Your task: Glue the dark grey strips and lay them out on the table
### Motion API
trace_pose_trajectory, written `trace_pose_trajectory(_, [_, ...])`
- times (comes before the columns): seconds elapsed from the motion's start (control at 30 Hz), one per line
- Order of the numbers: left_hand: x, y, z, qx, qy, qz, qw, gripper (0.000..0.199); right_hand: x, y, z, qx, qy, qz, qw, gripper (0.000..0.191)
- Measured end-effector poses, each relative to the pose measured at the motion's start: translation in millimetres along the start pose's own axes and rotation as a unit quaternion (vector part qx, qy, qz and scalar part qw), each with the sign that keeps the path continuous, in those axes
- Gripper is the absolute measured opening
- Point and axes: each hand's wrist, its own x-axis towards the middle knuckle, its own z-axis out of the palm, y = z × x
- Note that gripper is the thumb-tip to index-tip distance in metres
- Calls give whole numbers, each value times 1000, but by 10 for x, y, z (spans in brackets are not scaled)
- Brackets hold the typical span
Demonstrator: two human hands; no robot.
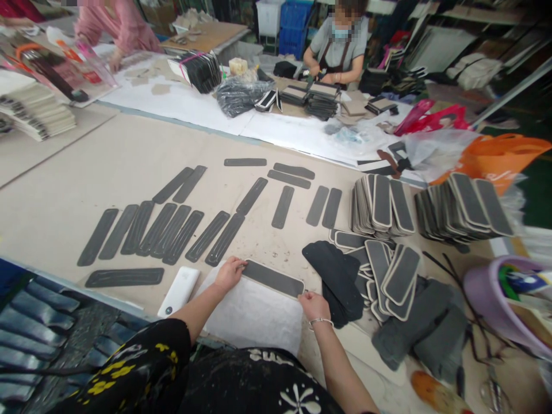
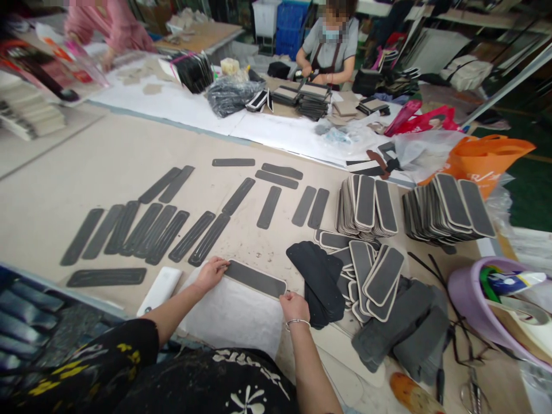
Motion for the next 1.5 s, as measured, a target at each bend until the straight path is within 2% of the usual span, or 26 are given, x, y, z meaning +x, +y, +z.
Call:
trace_pose_trajectory(0.2, [-4, 57, -30, -4, -8, -24, 1000, 24, -122, -121, -47, -87, 16, -30, 996, 32])
trace_pose_trajectory(0.33, [-8, 118, -67, 3, -16, -38, 999, 25, -240, -164, -22, -123, 56, -50, 990, 41])
trace_pose_trajectory(0.37, [-8, 130, -75, 6, -18, -41, 999, 26, -270, -196, 20, -127, 72, -79, 986, 43])
trace_pose_trajectory(0.43, [-11, 147, -84, 11, -18, -44, 999, 27, -320, -311, 164, -130, 100, -186, 969, 49])
trace_pose_trajectory(0.5, [-13, 156, -83, 10, -14, -45, 999, 27, -348, -501, 372, -133, 103, -322, 932, 55])
trace_pose_trajectory(0.57, [-14, 157, -74, 7, -7, -46, 999, 26, -344, -740, 593, -141, 76, -414, 896, 60])
trace_pose_trajectory(0.67, [-9, 145, -57, 7, -4, -43, 999, 25, -264, -1063, 826, -159, 23, -468, 869, 70])
trace_pose_trajectory(0.73, [-5, 133, -49, 8, -7, -41, 999, 24, -176, -1155, 872, -172, 5, -459, 871, 73])
trace_pose_trajectory(0.8, [-5, 124, -46, 8, -10, -42, 999, 24, -88, -1099, 839, -181, 4, -444, 877, 74])
trace_pose_trajectory(1.0, [-22, 148, -49, 5, -14, -52, 999, 24, 32, -402, 572, -217, 42, -350, 910, 71])
trace_pose_trajectory(1.07, [-14, 165, -56, 6, -15, -54, 998, 26, 28, -242, 526, -230, 50, -324, 916, 71])
trace_pose_trajectory(1.2, [10, 161, -110, -16, -6, -54, 998, 26, 10, -189, 529, -236, 60, -296, 924, 71])
trace_pose_trajectory(1.3, [-67, 177, -144, -30, 55, -58, 996, 27, 9, -226, 546, -234, 61, -293, 925, 72])
trace_pose_trajectory(1.37, [-197, 269, -99, -29, 81, -15, 996, 31, 13, -230, 551, -236, 60, -299, 923, 73])
trace_pose_trajectory(1.4, [-279, 349, -45, -28, 66, 31, 997, 32, 14, -224, 555, -237, 61, -301, 922, 73])
trace_pose_trajectory(1.5, [-492, 678, 226, -14, -68, 203, 977, 39, 18, -195, 574, -244, 72, -302, 919, 73])
